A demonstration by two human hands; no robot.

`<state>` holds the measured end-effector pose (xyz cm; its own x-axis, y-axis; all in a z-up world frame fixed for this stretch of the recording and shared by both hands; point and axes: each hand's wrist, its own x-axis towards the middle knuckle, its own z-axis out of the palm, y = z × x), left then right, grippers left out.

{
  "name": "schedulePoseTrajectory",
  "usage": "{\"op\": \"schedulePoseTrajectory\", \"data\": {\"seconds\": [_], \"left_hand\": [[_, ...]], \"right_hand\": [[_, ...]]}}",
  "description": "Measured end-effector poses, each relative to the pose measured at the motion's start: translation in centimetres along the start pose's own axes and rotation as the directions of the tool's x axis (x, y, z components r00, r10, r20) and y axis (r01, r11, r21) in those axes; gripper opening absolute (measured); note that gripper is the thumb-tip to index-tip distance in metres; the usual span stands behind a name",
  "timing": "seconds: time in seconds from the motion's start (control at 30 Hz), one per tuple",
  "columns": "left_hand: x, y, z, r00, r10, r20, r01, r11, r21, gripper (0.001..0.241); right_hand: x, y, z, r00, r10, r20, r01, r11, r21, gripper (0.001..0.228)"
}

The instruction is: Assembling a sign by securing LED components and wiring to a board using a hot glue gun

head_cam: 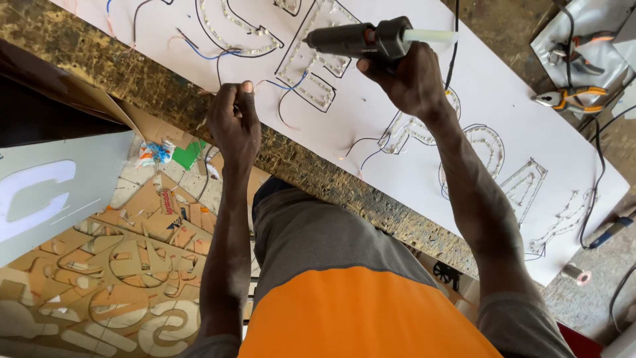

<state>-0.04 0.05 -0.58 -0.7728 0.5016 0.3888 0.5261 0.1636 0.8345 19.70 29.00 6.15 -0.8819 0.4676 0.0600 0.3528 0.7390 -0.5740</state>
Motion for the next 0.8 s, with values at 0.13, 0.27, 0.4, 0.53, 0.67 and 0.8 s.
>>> {"op": "schedulePoseTrajectory", "data": {"seconds": [0.13,0.27,0.4,0.53,0.67,0.8], "left_hand": [[-0.1,0.3,-0.2,1.0,0.013,0.013,-0.013,1.0,-0.004,0.034],[0.0,0.6,-0.4,1.0,-0.01,0.018,0.011,1.0,-0.027,0.032],[0.1,0.6,-0.2,0.999,0.04,0.02,-0.039,0.999,-0.016,0.023],[0.1,0.1,0.0,0.998,0.066,-0.009,-0.066,0.998,-0.008,0.013],[-0.1,0.3,-0.1,1.0,0.015,0.012,-0.015,1.0,-0.009,0.008],[-0.3,0.4,-0.3,1.0,0.0,0.008,0.0,1.0,0.014,0.009]], "right_hand": [[0.0,-0.3,0.4,0.998,0.069,-0.007,-0.069,0.997,-0.045,0.059],[-0.6,-0.5,-0.4,0.997,-0.076,-0.018,0.075,0.997,-0.019,0.049],[-1.5,-1.1,-1.2,0.998,-0.043,-0.043,0.041,0.998,-0.042,0.049],[-1.3,-4.1,-2.4,0.99,-0.13,0.061,0.089,0.89,0.446,0.037],[-1.5,-4.5,-1.6,0.963,-0.268,0.033,0.244,0.916,0.317,0.039],[-1.4,-5.0,-0.8,0.981,-0.144,0.128,0.113,0.969,0.219,0.041]]}}
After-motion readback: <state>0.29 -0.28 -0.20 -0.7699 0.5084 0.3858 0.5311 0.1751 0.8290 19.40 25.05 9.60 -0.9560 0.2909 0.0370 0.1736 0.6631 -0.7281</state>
